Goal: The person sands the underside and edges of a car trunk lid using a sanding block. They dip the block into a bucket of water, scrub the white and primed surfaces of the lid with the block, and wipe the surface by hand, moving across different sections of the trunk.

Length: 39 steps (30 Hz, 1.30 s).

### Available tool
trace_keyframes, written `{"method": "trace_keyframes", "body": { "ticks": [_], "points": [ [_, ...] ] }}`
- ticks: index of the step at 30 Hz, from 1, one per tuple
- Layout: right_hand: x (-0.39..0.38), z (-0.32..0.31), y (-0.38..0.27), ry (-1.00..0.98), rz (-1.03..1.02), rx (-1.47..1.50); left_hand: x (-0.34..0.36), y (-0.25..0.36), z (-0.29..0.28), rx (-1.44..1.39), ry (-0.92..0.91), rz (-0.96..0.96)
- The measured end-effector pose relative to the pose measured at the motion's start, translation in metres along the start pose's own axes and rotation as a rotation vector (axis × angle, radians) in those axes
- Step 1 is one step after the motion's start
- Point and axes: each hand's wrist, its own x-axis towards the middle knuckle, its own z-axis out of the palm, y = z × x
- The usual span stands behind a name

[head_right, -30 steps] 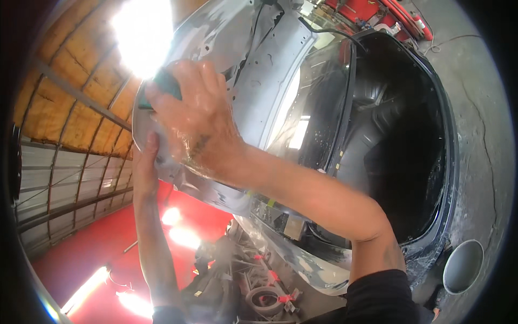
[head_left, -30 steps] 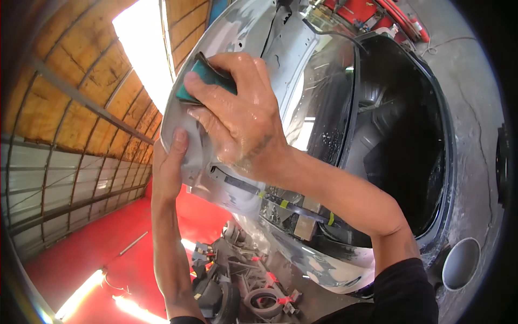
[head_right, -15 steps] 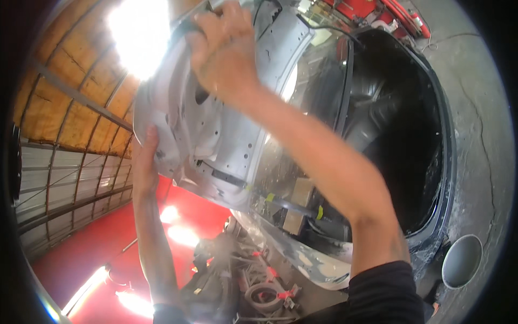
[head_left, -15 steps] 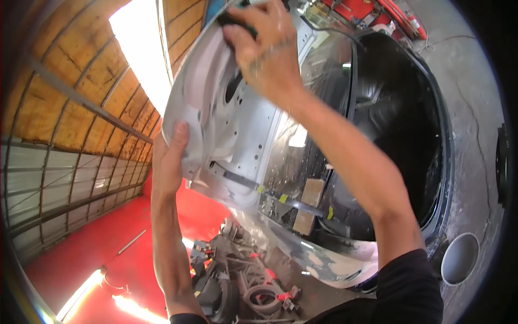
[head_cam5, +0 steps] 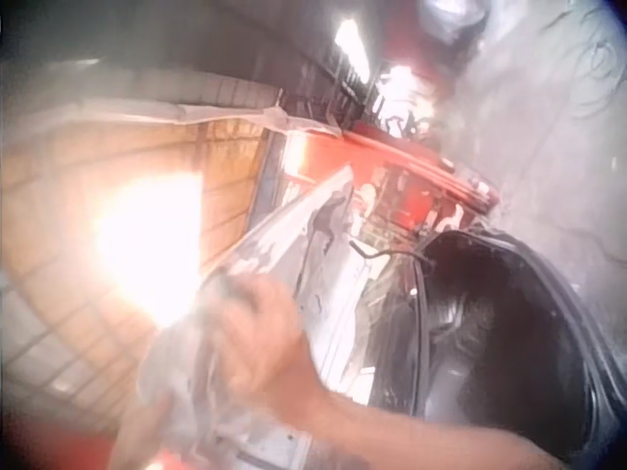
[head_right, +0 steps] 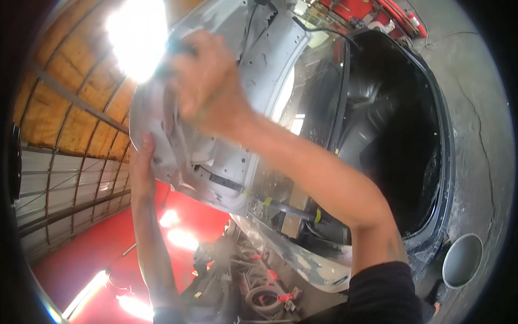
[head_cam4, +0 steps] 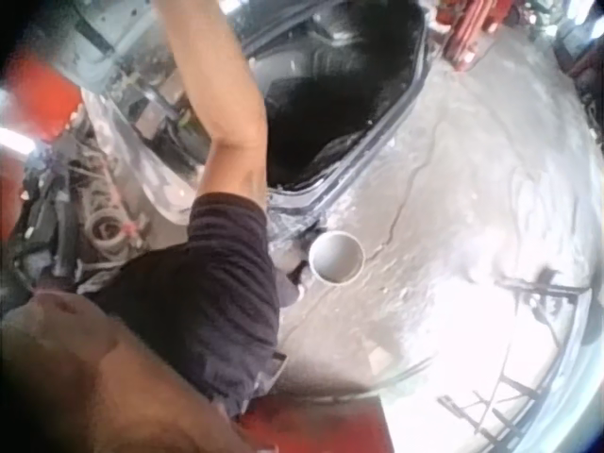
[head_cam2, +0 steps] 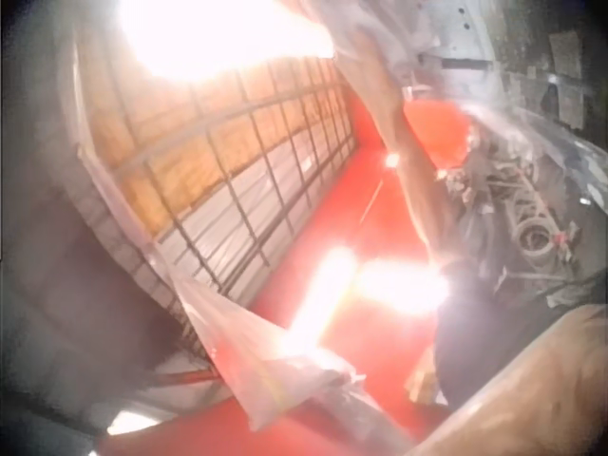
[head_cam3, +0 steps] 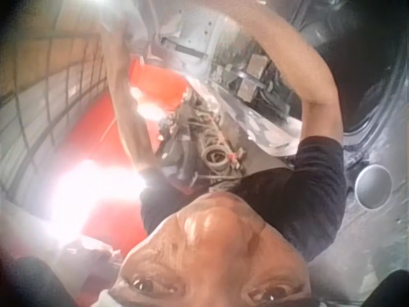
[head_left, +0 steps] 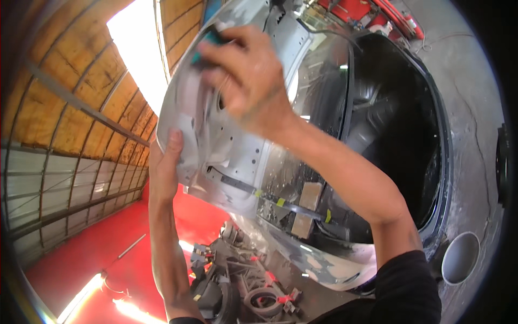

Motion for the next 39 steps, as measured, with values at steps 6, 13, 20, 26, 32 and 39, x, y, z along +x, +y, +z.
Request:
{"method": "trace_keyframes", "body": {
  "ticks": [6,13,20,26,32,39],
  "points": [
    [-0.011,0.005,-0.032,0.02,0.148,0.012,-0.004,-0.008,-0.001,0.008,0.043,0.064],
    [0.017,0.001,0.011,0.037,0.201,-0.046,0.002,-0.007,-0.004,0.013,-0.046,-0.071],
    [0.014,-0.004,0.025,0.001,0.147,-0.028,0.004,-0.007,-0.005,-0.024,-0.04,-0.038],
    [0.026,-0.052,0.087,-0.15,0.322,-0.323,0.002,-0.006,0.002,0.047,-0.013,0.037],
    [0.037,-0.045,0.093,-0.588,0.225,-0.487,0.0,-0.008,0.004,-0.016,0.057,0.0],
    [0.049,-0.037,0.138,-0.767,0.382,-0.499,-0.001,-0.016,0.003,-0.039,0.106,-0.05]
  ]
}}
